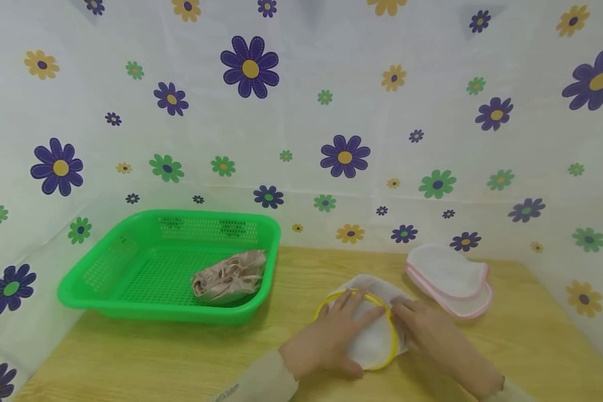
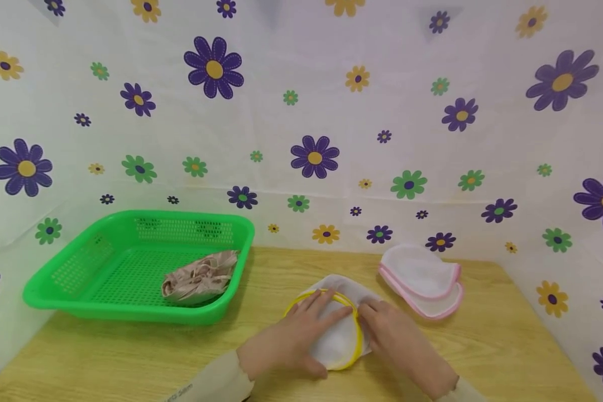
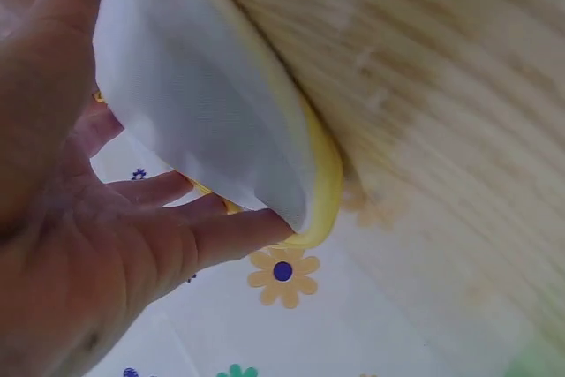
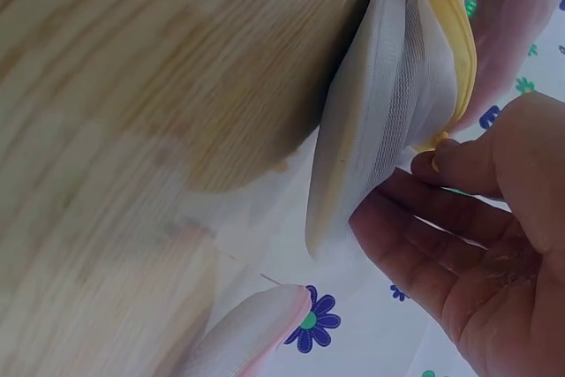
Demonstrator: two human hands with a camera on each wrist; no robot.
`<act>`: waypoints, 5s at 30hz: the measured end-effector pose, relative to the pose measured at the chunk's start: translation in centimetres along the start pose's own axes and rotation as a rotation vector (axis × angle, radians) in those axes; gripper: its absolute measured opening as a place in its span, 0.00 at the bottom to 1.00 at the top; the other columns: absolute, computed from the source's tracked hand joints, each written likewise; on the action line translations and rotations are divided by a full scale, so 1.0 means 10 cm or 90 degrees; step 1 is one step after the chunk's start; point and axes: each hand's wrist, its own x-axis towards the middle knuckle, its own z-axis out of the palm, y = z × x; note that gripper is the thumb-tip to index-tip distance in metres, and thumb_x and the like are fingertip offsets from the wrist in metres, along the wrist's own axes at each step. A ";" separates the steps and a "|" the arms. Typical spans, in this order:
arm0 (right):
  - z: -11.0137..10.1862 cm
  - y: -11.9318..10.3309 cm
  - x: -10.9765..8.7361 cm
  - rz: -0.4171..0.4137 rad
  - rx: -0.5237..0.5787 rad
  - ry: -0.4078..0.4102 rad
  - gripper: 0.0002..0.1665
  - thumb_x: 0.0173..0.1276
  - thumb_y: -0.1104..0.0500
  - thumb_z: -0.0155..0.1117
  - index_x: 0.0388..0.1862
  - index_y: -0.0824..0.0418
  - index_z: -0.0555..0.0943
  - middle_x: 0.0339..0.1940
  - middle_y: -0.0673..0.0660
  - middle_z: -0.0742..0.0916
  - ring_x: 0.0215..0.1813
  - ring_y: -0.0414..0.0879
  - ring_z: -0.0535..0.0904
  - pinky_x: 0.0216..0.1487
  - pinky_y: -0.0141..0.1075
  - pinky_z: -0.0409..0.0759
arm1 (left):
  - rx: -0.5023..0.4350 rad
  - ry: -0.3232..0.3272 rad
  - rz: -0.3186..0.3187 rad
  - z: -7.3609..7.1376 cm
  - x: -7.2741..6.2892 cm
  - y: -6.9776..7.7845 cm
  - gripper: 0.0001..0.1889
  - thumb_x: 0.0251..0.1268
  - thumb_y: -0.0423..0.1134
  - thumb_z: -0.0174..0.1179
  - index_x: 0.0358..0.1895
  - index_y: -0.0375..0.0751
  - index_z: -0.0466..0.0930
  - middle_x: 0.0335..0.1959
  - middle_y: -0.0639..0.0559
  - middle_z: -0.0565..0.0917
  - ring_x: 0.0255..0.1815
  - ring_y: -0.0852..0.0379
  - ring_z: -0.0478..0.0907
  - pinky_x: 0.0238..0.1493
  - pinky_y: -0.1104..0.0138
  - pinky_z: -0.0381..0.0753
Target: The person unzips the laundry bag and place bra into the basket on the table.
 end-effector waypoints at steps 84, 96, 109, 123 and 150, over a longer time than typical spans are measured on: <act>-0.14 0.06 -0.11 0.061 0.121 -0.163 0.23 0.50 0.76 0.66 0.40 0.53 0.82 0.37 0.46 0.87 0.36 0.37 0.79 0.39 0.37 0.85 | -0.014 -0.003 0.015 0.03 0.05 -0.10 0.55 0.48 0.63 0.77 0.81 0.61 0.58 0.82 0.44 0.58 0.79 0.42 0.62 0.70 0.49 0.75; -0.15 -0.04 -0.13 0.035 0.051 -0.091 0.17 0.55 0.70 0.73 0.41 0.54 0.83 0.37 0.46 0.85 0.38 0.41 0.81 0.42 0.38 0.85 | 0.188 0.072 0.000 -0.02 -0.08 0.06 0.39 0.59 0.69 0.64 0.73 0.61 0.71 0.70 0.48 0.71 0.62 0.48 0.75 0.47 0.60 0.85; -0.12 -0.04 -0.12 0.016 0.033 -0.081 0.19 0.50 0.73 0.68 0.35 0.54 0.77 0.31 0.45 0.80 0.31 0.37 0.72 0.33 0.34 0.79 | 0.107 0.044 0.020 0.03 0.02 -0.06 0.31 0.66 0.59 0.65 0.71 0.59 0.73 0.64 0.48 0.78 0.61 0.47 0.77 0.60 0.60 0.83; -0.12 -0.01 -0.15 0.001 0.059 -0.109 0.23 0.43 0.76 0.70 0.35 0.54 0.77 0.32 0.45 0.79 0.30 0.36 0.73 0.31 0.31 0.79 | 0.066 0.037 0.018 0.03 0.02 -0.08 0.31 0.66 0.58 0.66 0.71 0.61 0.73 0.64 0.49 0.79 0.62 0.48 0.77 0.63 0.59 0.81; -0.14 -0.01 -0.19 0.001 0.111 -0.133 0.28 0.39 0.79 0.68 0.39 0.54 0.82 0.35 0.45 0.82 0.34 0.34 0.75 0.35 0.32 0.81 | 0.047 0.005 -0.004 0.00 0.06 -0.06 0.30 0.64 0.56 0.68 0.69 0.61 0.74 0.64 0.51 0.80 0.62 0.48 0.76 0.68 0.58 0.75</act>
